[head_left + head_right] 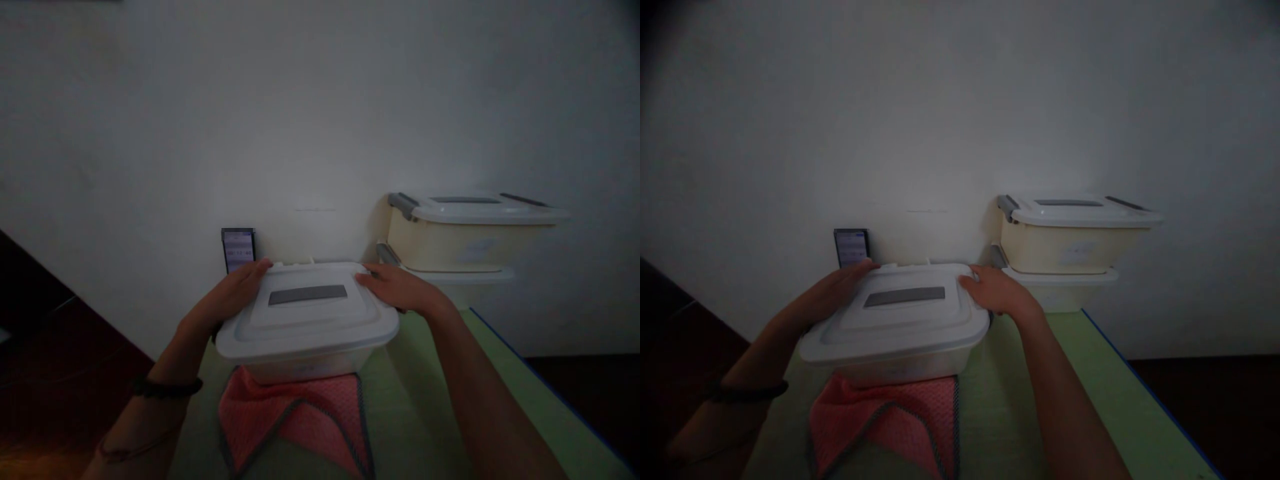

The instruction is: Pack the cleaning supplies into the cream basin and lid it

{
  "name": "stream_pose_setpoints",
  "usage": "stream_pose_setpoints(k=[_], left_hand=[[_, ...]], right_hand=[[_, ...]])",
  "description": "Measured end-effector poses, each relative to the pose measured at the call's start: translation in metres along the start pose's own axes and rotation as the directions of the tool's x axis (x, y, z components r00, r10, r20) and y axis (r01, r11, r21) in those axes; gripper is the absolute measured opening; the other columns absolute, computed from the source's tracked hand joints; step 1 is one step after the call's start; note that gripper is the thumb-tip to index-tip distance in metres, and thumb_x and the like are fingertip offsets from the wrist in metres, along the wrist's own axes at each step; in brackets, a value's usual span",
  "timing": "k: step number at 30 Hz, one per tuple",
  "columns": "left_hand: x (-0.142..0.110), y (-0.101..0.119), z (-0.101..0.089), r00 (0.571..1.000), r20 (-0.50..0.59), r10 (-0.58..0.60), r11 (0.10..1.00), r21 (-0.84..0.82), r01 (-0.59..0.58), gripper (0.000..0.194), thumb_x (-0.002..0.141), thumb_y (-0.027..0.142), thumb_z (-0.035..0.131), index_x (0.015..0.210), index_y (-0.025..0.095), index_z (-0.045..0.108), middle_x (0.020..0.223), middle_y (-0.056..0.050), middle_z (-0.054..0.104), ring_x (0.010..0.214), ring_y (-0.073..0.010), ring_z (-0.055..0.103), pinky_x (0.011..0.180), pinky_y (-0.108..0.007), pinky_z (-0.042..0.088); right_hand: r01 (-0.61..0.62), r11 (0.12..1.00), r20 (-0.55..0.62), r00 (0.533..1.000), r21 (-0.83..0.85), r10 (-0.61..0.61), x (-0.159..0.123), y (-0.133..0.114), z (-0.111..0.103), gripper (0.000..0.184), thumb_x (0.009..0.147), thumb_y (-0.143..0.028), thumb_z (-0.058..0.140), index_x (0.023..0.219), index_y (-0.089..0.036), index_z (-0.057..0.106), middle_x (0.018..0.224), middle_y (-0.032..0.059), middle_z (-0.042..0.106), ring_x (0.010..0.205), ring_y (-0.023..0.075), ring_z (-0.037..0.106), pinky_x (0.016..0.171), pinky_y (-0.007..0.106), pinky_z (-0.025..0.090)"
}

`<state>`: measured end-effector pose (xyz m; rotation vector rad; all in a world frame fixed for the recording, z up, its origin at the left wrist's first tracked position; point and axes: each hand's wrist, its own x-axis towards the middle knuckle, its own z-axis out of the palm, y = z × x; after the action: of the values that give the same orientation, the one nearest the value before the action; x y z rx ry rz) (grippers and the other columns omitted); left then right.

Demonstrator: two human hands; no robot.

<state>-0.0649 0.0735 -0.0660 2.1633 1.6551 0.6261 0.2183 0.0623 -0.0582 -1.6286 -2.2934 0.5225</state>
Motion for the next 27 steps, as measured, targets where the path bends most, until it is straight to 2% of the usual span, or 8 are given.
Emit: stream_pose_setpoints(k=[5,11,18,21,24,27], left_hand=[[0.002,0.0,0.001,1.0,0.009,0.015,0.999,-0.045,-0.014,0.048,0.088,0.048,0.027,0.098,0.019,0.064,0.113,-0.006,0.066,0.107,-0.0249,0.058,0.097,-0.033,0.041],[0.001,0.002,0.001,1.0,0.005,-0.012,0.997,-0.076,0.012,0.048,0.088,0.052,0.027,0.097,0.02,0.062,0.11,-0.006,0.067,0.102,-0.0247,0.06,0.095,-0.035,0.043],[0.004,-0.005,0.003,1.0,0.004,-0.008,1.0,0.017,0.008,0.052,0.085,0.048,0.03,0.112,0.014,0.057,0.116,-0.012,0.063,0.107,-0.0272,0.058,0.096,-0.037,0.042],[0.003,-0.003,0.001,0.999,-0.027,0.019,0.993,0.12,-0.015,0.053,0.086,0.046,0.029,0.116,0.011,0.056,0.119,-0.014,0.061,0.109,-0.0276,0.056,0.096,-0.04,0.041],[-0.002,0.005,0.001,0.988,-0.077,0.134,0.964,0.243,-0.112,0.054,0.089,0.047,0.027,0.119,0.012,0.056,0.127,-0.014,0.057,0.119,-0.0263,0.049,0.103,-0.04,0.033],[-0.008,0.014,0.004,0.98,-0.009,0.201,0.945,0.265,-0.191,0.058,0.09,0.05,0.023,0.129,0.016,0.049,0.138,-0.009,0.048,0.129,-0.0238,0.039,0.109,-0.04,0.024]], right_hand=[[-0.06,0.993,-0.029,0.998,-0.099,0.057,-0.001,-0.003,0.004,0.043,0.091,-0.038,0.036,0.112,-0.012,0.063,0.114,0.0149,0.065,0.106,0.0271,0.06,0.092,0.034,0.042],[-0.13,0.973,-0.067,0.991,-0.189,0.119,-0.002,-0.009,0.009,0.045,0.092,-0.04,0.032,0.109,-0.012,0.063,0.109,0.0176,0.066,0.104,0.0279,0.061,0.09,0.037,0.041],[-0.25,0.93,-0.125,0.967,-0.27,0.224,-0.007,-0.016,0.011,0.053,0.09,-0.049,0.028,0.117,-0.016,0.06,0.105,0.0195,0.067,0.098,0.0337,0.062,0.082,0.048,0.044],[-0.299,0.906,-0.198,0.949,-0.3,0.247,-0.009,-0.024,0.011,0.051,0.089,-0.049,0.031,0.113,-0.017,0.063,0.105,0.0204,0.065,0.098,0.0351,0.061,0.079,0.048,0.045],[-0.215,0.932,-0.299,0.946,-0.291,0.125,-0.007,-0.029,0.014,0.048,0.091,-0.042,0.033,0.121,-0.014,0.057,0.117,0.0209,0.058,0.108,0.033,0.056,0.086,0.045,0.044],[-0.014,0.98,-0.264,0.964,-0.197,-0.04,0.0,-0.026,0.021,0.053,0.094,-0.043,0.026,0.131,-0.011,0.047,0.13,0.0183,0.051,0.122,0.0272,0.046,0.1,0.041,0.035]])
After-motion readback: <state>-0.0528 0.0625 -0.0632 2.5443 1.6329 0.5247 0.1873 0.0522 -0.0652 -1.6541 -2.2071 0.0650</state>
